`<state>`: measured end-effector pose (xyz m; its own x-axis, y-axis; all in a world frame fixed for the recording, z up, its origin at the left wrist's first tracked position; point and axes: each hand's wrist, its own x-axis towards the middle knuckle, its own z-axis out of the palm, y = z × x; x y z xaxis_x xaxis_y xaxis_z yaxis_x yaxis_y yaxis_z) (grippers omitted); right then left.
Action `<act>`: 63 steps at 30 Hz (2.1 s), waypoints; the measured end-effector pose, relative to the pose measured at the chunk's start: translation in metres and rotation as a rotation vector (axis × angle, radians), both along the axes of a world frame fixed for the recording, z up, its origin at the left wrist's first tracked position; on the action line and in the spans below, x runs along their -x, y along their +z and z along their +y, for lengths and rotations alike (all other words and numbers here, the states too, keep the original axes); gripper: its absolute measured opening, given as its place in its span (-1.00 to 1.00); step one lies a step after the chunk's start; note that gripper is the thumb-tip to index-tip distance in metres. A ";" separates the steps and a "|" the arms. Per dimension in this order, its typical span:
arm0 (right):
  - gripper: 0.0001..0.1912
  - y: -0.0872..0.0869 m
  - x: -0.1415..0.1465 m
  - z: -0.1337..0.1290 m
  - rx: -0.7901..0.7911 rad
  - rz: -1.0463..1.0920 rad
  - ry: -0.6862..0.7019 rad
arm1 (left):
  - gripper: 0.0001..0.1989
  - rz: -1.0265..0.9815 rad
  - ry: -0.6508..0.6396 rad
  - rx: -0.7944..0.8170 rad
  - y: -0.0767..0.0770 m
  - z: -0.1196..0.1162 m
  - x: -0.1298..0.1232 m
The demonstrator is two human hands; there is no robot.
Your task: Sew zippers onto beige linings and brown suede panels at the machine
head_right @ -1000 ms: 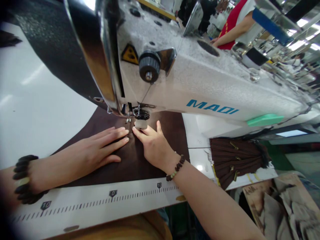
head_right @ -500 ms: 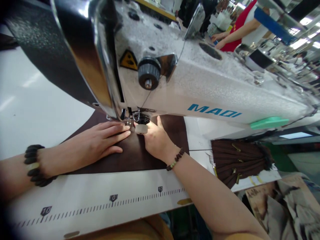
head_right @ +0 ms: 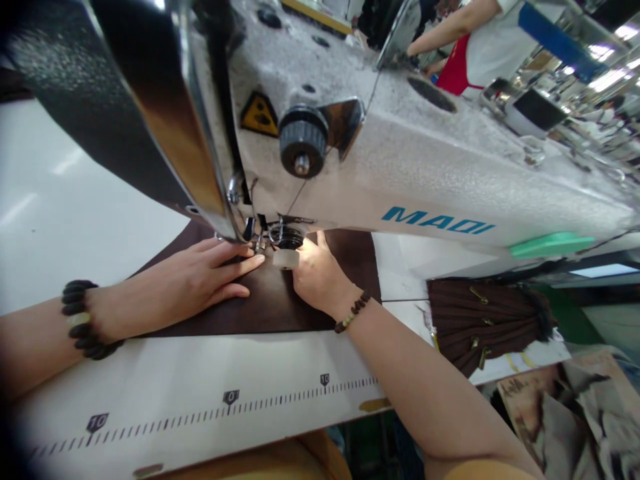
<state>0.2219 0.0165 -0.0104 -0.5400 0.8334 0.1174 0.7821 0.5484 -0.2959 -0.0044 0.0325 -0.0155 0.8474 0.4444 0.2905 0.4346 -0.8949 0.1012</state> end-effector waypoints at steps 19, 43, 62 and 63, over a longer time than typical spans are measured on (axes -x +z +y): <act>-0.51 0.003 0.003 0.000 0.007 -0.004 -0.007 | -0.52 0.040 -0.003 -0.065 -0.003 0.003 0.000; -0.62 0.011 -0.009 -0.001 0.033 -0.069 -0.080 | -0.56 0.014 -0.063 0.027 -0.001 0.015 0.010; -0.50 0.033 -0.038 -0.050 0.152 -0.359 -0.364 | -0.33 0.042 0.090 -0.006 0.010 -0.017 0.008; -0.48 0.032 -0.037 -0.055 0.176 -0.374 -0.374 | -0.30 0.039 0.091 -0.010 0.009 -0.015 0.011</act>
<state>0.2591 -0.0389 0.0212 -0.1820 0.9660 -0.1838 0.9832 0.1809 -0.0230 -0.0152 0.0171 -0.0062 0.8145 0.5172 0.2630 0.5174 -0.8525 0.0740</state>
